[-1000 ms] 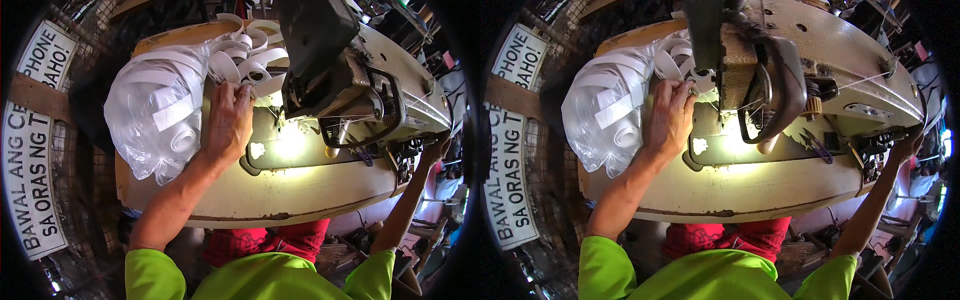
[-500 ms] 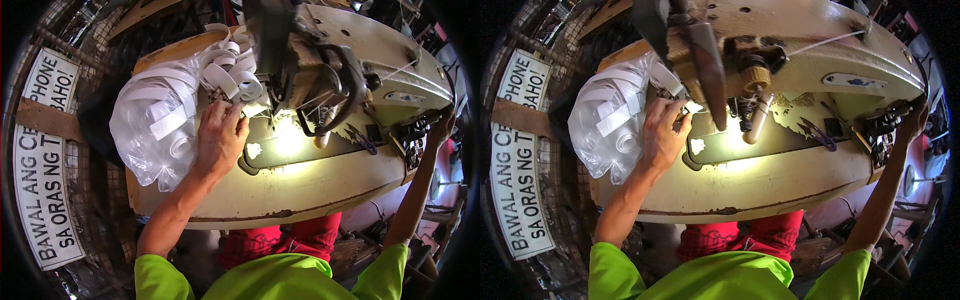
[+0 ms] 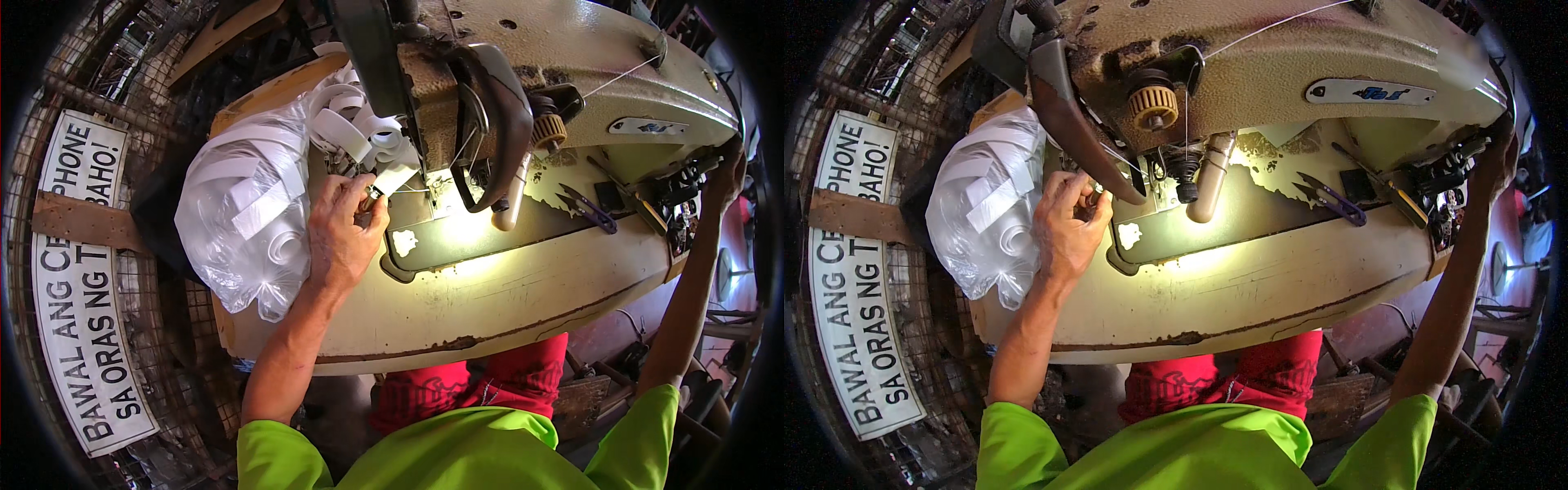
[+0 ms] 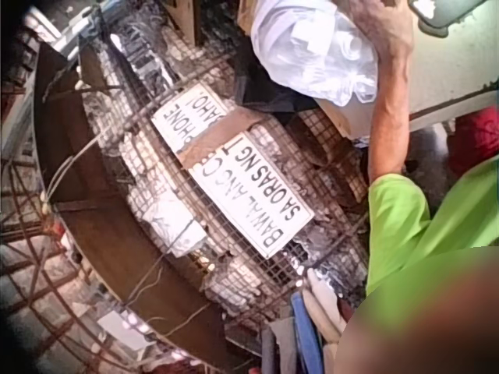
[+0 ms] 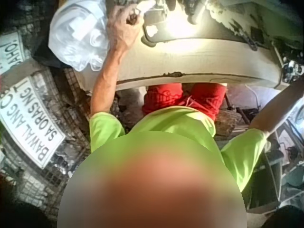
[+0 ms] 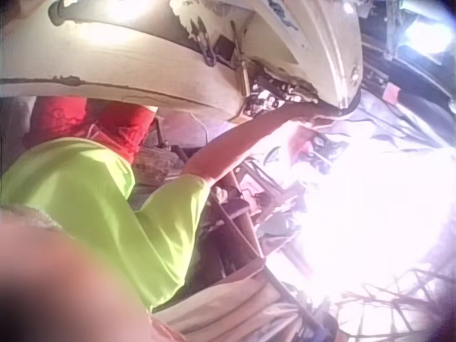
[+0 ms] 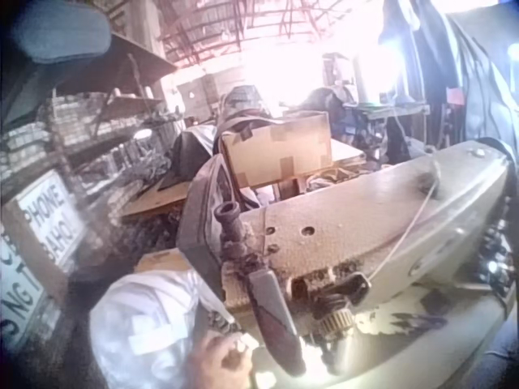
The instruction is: The person sews white webbing straps using an industrial sewing machine.
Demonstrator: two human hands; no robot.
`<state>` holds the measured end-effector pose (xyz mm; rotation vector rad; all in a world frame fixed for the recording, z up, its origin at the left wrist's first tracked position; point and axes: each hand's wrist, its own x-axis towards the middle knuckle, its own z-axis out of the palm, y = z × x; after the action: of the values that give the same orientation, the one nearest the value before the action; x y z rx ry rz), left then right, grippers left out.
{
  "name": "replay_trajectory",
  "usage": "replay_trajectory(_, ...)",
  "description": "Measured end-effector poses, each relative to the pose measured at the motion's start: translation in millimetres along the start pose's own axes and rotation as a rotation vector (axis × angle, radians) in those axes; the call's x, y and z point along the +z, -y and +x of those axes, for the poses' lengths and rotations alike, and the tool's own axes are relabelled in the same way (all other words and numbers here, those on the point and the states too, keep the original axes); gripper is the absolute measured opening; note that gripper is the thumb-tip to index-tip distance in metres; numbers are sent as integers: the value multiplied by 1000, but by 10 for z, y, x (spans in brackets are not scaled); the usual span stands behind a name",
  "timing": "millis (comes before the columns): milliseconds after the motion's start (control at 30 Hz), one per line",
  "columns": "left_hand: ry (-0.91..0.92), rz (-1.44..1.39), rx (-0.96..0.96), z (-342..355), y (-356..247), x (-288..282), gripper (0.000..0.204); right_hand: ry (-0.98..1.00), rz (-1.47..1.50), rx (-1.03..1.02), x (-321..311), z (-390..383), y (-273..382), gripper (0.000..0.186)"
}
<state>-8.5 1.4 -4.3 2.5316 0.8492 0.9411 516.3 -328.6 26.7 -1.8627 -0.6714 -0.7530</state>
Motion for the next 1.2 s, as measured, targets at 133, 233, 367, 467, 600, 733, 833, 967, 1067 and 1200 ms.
replay_trajectory(133,-10,1,1,-1,5,-15,35,21,-98,-21,-27,78,-240,54)
replay_trajectory(233,-2,-18,1,15,-9,14,36,-31,-564,-484,-107,73,-99,53)
replay_trajectory(367,45,24,31,66,-11,112,40,-159,-539,-666,-250,165,-799,54)
replay_trajectory(467,68,168,51,-31,116,-79,32,86,-275,20,285,-271,-78,52)
replay_trajectory(600,82,305,209,60,31,8,28,-211,-50,49,-84,-951,923,34)
replay_trajectory(733,63,328,265,71,-76,11,27,-84,76,61,-139,-1583,1229,27)
replay_trajectory(833,44,332,250,31,-75,30,24,-48,114,178,-27,-1774,1372,26)
replay_trajectory(967,53,325,226,12,-19,16,22,-40,95,202,-69,-1789,1379,21)
replay_trajectory(1067,48,319,194,16,10,38,22,-53,91,91,-46,-1797,1402,17)
replay_trajectory(1200,-17,280,236,27,13,60,29,35,-48,-93,-103,-1814,1456,19)
